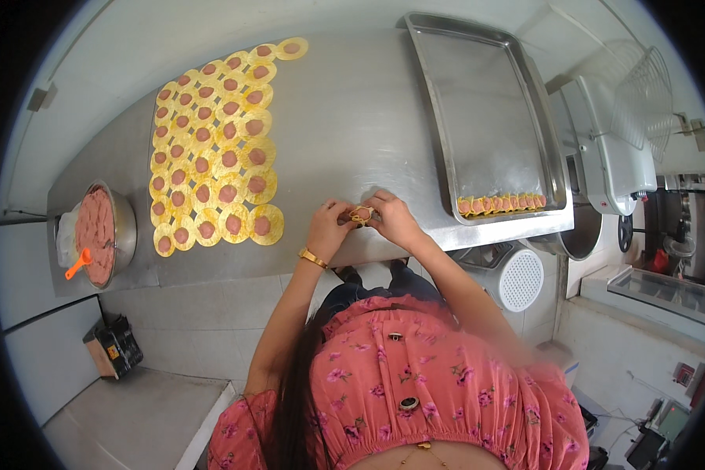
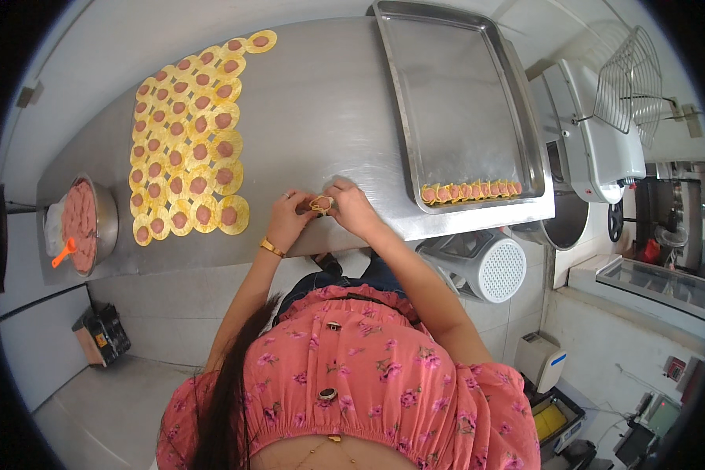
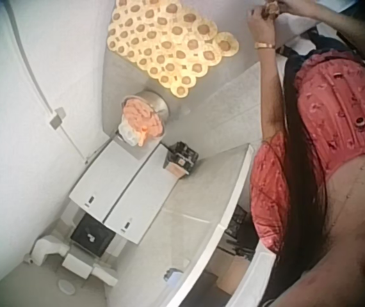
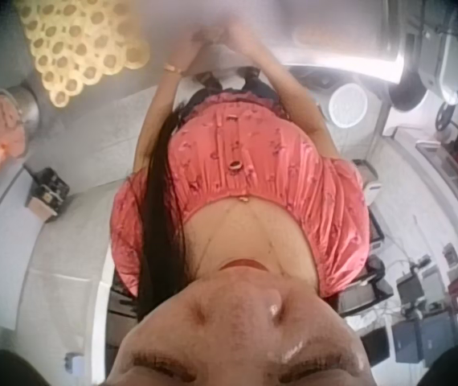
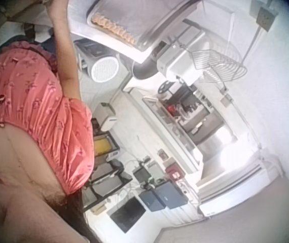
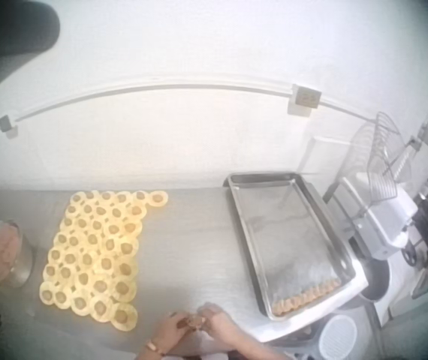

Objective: The person repeatedly picks up a round yellow pastry base with a pink filling, folds it in half, and places it on a metal tray. The person continues this process, filling the tray with the folded pastries.

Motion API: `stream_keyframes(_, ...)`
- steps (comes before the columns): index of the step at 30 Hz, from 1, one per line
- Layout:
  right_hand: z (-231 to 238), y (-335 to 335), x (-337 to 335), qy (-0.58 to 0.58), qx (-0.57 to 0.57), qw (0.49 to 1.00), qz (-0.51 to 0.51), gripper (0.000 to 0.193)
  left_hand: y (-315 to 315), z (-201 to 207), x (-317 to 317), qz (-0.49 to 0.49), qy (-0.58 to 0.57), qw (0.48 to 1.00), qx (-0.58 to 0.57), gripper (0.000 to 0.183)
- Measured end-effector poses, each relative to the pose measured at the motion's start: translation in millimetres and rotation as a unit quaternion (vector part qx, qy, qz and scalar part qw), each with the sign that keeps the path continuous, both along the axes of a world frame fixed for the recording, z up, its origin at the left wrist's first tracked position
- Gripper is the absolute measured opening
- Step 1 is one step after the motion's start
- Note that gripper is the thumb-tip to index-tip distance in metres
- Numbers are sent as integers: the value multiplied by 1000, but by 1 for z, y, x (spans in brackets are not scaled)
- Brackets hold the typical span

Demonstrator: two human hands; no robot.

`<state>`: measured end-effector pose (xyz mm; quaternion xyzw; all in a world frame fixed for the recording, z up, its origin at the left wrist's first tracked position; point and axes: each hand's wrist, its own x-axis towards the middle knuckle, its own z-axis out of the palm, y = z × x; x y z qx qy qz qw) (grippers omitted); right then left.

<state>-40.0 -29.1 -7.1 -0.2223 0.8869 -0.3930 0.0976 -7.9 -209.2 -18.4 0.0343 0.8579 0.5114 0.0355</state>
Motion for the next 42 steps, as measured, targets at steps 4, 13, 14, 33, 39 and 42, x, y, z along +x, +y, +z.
stream_keyframes(4, -1, -1, -6, 21, -7, 999, 31, 24, -1, 2, -2, 8, -30, 999, 35, 26)
stream_keyframes(13, 0, 2, -1, 10, -30, 1000, -2, 28, 2, 4, 1, 3, -55, 998, 8, 27)
stream_keyframes(14, -1, 1, -1, 21, -27, 999, 1, 30, 3, 4, 2, -4, -29, 999, -18, 27)
stream_keyframes(33, 1, 8, -4, 14, -47, 999, 14, 34, 14, 5, 8, -19, -13, 997, -78, 27)
stream_keyframes(39, -1, 5, 5, 27, -24, 999, 1, 31, 11, 3, 5, 0, -23, 1000, -20, 30)
stream_keyframes(42, -6, 6, 3, 46, -37, 998, 19, 32, 11, 2, 4, -16, -22, 999, -28, 30)
